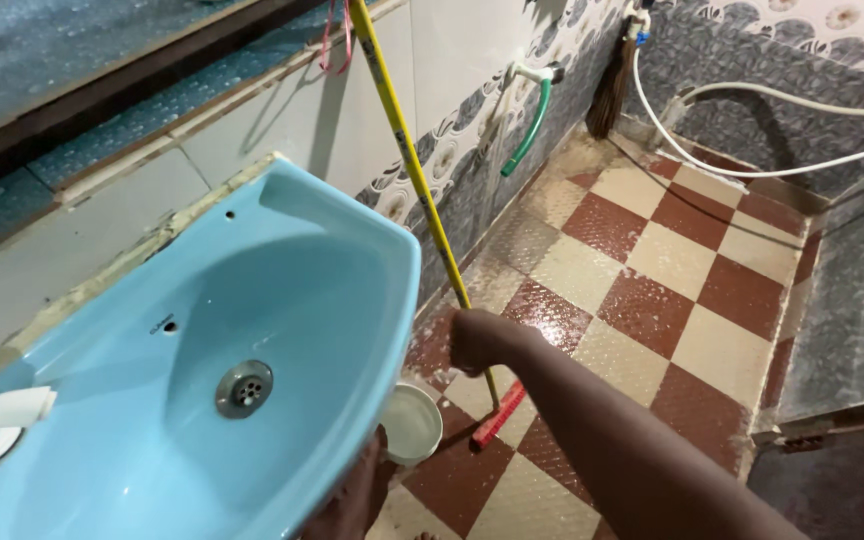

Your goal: The person mixes a white powder into a container with water by hand, pours the soapy liquid onto a tiled floor, and uses a squeegee to scrub and move the water across the floor towards a drain.

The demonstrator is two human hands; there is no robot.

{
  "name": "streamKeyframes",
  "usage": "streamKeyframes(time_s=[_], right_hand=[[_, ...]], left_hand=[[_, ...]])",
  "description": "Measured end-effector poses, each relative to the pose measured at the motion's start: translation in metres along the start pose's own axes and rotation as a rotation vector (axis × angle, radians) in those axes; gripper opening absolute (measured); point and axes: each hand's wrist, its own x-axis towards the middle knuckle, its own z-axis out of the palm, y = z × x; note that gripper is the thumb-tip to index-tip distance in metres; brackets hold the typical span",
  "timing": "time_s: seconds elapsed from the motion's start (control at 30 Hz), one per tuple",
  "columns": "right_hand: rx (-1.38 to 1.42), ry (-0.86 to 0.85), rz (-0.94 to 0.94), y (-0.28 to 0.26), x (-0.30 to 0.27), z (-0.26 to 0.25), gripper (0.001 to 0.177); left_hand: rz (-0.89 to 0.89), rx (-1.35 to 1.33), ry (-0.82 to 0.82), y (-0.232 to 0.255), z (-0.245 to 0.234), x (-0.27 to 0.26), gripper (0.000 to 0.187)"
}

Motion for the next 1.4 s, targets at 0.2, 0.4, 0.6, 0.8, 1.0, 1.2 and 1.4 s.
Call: streamKeyframes(time_s=[0.2, 0.4, 0.6, 0.8, 1.0, 1.2, 1.4], right_hand=[[-1.344, -0.228, -0.344, 0.046, -0.057, -0.040, 0.007], [0.112, 0.223, 0.139, 0.053, -0.140, -0.042, 0.004], [-0.193, 0.146, 0.082, 0.097, -0.173, -0.005, 0.016], [0.026, 0.250, 0.279, 0.133, -0.213, 0.023, 0.010], [0.676, 0.255, 0.273, 0.147, -0.262, 0.004, 0.021], [0.883, 0.242, 0.347, 0.177, -0.333, -0.012, 0.044], [0.305, 0.326, 0.610, 0.293, -0.364, 0.079, 0.023]], left_hand=[[-0.461, -0.571, -0.291, 0.091, -0.035, 0.008, 0.047], [-0.331, -0.185, -0.590, 0.182, -0.019, 0.014, 0.043], [0.538, 0.139, -0.507, 0.239, 0.034, -0.004, 0.023], [0.755, 0.038, -0.504, 0.288, 0.072, -0.017, 0.019], [0.782, 0.089, -0.557, 0.306, 0.092, -0.021, 0.025], [0.740, 0.166, -0.564, 0.295, 0.105, -0.013, 0.014], [0.722, 0.138, -0.528, 0.297, 0.089, -0.009, 0.023]])
